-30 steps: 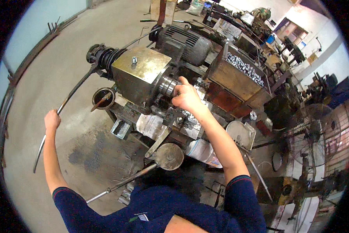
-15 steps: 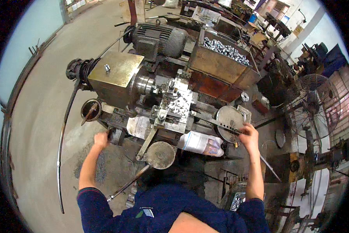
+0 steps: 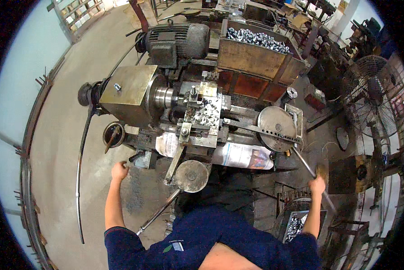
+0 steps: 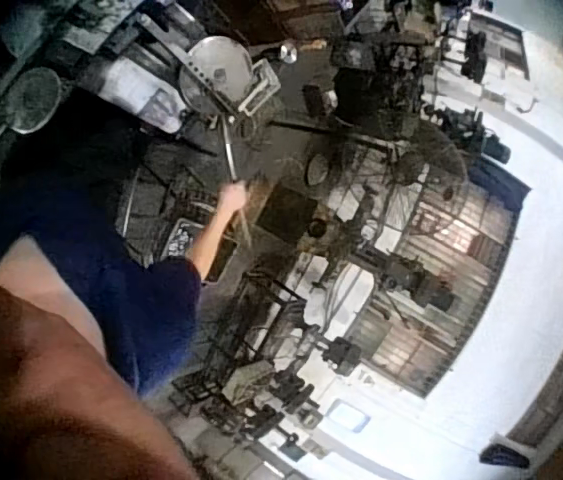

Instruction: The person operates a manual lathe machine by repeatedly taking metal bolts from a wooden box, placing them into the lathe's chuck, engaging the machine with a lever to process the metal, and then dropping the finished parts into a metal wire basket.

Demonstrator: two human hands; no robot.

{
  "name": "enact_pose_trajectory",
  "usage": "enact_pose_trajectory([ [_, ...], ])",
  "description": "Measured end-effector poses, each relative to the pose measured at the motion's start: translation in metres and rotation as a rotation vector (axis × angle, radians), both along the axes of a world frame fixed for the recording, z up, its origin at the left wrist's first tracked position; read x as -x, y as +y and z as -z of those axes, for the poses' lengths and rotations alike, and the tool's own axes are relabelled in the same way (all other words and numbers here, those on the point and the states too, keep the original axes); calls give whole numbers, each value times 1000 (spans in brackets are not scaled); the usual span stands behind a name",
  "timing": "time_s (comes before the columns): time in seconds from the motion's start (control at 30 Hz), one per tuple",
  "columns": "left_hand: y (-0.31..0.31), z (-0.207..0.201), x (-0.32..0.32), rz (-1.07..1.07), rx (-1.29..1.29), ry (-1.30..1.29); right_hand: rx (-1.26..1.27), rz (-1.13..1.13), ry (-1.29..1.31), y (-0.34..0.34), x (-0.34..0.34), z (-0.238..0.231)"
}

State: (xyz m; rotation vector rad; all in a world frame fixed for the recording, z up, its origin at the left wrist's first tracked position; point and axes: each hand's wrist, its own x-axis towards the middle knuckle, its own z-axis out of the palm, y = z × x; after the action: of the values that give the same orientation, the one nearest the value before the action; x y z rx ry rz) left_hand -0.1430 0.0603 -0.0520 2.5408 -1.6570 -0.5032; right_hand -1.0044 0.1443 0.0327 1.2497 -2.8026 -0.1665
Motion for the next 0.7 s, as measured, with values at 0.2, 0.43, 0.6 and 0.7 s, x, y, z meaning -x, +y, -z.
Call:
enact_pose_trajectory([
  [0.2, 44, 18, -13, -175, -179, 232, 73, -163, -203, 77, -100, 0],
  [0.43, 30, 19, 2, -128, -14, 207, 83, -94, -338, 83, -149, -13],
  [0.6, -1, 13, -2, -62, 82, 212, -40, -86, -279, 69, -139, -15],
  [0.7, -17, 3, 7, 13, 101, 73, -101, -71, -218, 58, -116, -12],
])
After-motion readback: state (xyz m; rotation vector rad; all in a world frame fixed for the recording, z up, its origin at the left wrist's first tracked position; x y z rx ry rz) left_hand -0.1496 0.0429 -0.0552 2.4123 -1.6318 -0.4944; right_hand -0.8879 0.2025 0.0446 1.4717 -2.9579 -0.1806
